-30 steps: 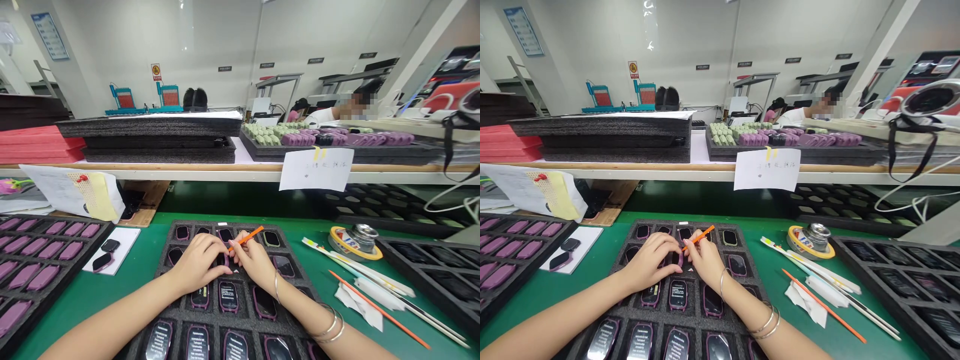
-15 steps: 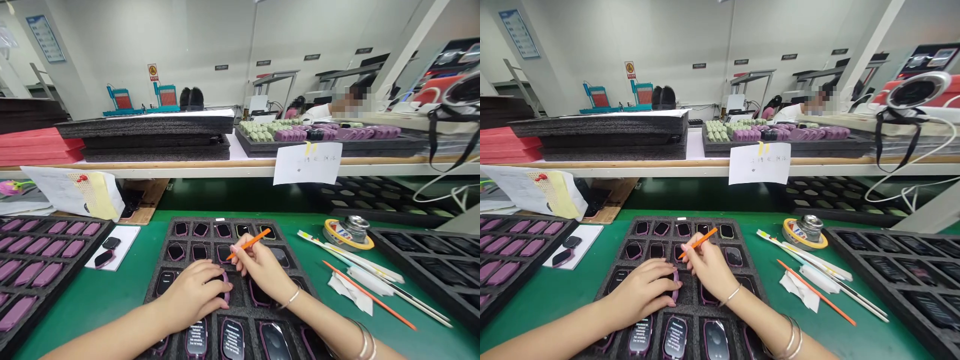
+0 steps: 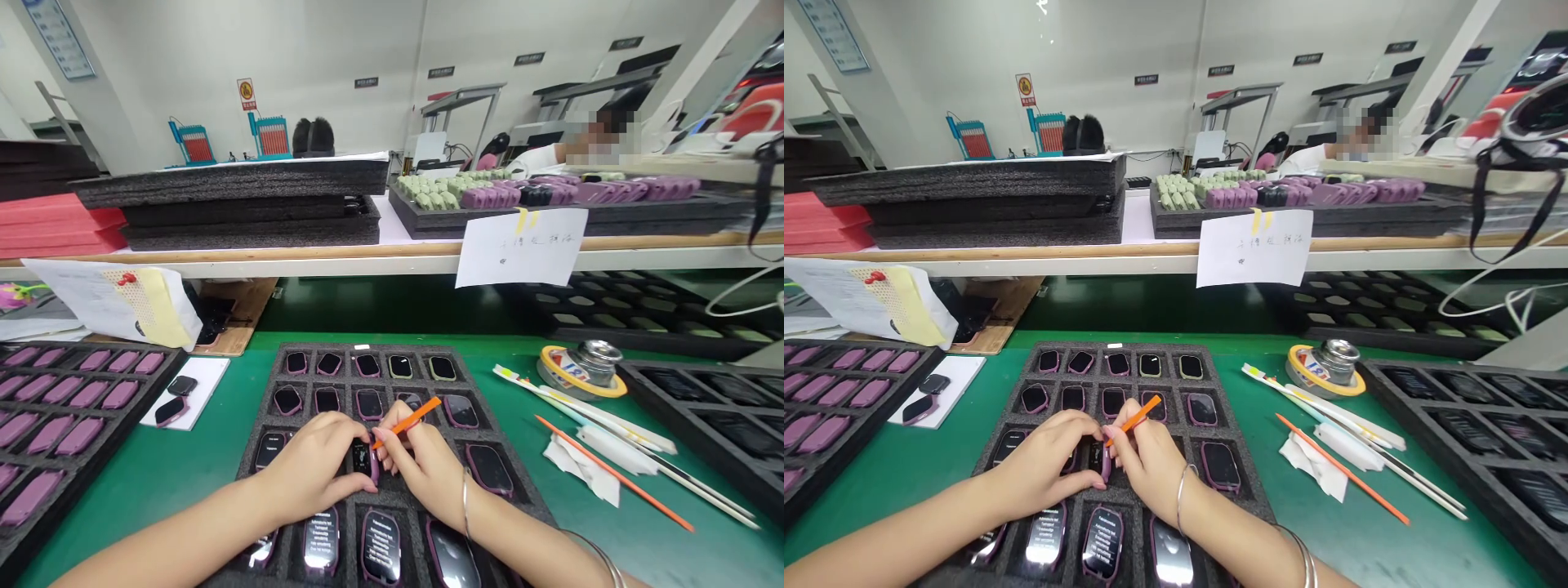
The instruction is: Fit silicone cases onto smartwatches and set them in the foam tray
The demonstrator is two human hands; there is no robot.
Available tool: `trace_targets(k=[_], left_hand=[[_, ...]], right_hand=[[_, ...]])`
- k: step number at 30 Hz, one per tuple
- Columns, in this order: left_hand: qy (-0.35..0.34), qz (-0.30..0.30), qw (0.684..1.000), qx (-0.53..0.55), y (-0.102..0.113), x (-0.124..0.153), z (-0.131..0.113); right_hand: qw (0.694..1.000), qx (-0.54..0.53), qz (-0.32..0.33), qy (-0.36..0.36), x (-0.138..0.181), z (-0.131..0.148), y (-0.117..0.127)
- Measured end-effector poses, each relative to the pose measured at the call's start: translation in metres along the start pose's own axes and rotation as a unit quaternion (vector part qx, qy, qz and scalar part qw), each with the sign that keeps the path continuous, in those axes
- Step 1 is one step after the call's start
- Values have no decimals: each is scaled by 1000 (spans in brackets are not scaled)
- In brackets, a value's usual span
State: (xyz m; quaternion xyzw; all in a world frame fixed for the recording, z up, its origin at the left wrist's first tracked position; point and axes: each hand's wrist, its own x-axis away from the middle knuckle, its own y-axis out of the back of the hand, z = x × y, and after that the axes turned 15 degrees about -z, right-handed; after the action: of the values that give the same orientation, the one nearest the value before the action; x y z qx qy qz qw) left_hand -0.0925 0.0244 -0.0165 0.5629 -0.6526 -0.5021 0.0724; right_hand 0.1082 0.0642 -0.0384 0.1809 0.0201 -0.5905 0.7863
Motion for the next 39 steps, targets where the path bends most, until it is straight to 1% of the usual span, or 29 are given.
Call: trace_targets(k=[4, 10, 12, 14, 16, 18, 21, 24, 26, 29, 32, 36, 39], left_hand=[[27, 9, 1000, 8, 0, 0, 0], [20, 7, 1000, 8, 1, 2, -1], [12, -9, 1000, -17, 1, 3, -1], [12, -23, 997, -73, 2, 4, -1], [17, -21, 992, -125, 5, 4, 0], [14, -4, 990, -142, 9, 6, 1], [5, 13, 992, -127, 20, 11, 4], [15, 15, 993, -115, 33, 22, 7], [25, 15, 994, -104, 40, 30, 11], [28, 11, 997, -77, 44, 39, 17], [10, -10, 998, -58, 41, 42, 22], [-34, -55, 995, -81, 34, 42, 25], [-28, -58, 995, -74, 33, 42, 24]], right_hand=[[1000, 1, -3, -1, 0, -1, 0], [1000, 5, -3, -3, 1, 0, 0], [1000, 5, -1, -4, 1, 1, 0], [1000, 5, -1, -7, 1, 1, 0], [1000, 3, -2, -9, 0, 1, -1], [1000, 3, -1, -12, 0, 1, 0], [1000, 4, -7, -14, -1, 3, 5], [999, 6, -28, -17, -4, 9, 10], [999, 1, -27, -22, -7, 15, 9], [999, -20, 7, -38, -13, 23, -4], [997, -51, 33, -55, -18, 28, -25], [995, -78, 25, -63, -20, 26, -47], [995, -78, 22, -61, -18, 23, -52]])
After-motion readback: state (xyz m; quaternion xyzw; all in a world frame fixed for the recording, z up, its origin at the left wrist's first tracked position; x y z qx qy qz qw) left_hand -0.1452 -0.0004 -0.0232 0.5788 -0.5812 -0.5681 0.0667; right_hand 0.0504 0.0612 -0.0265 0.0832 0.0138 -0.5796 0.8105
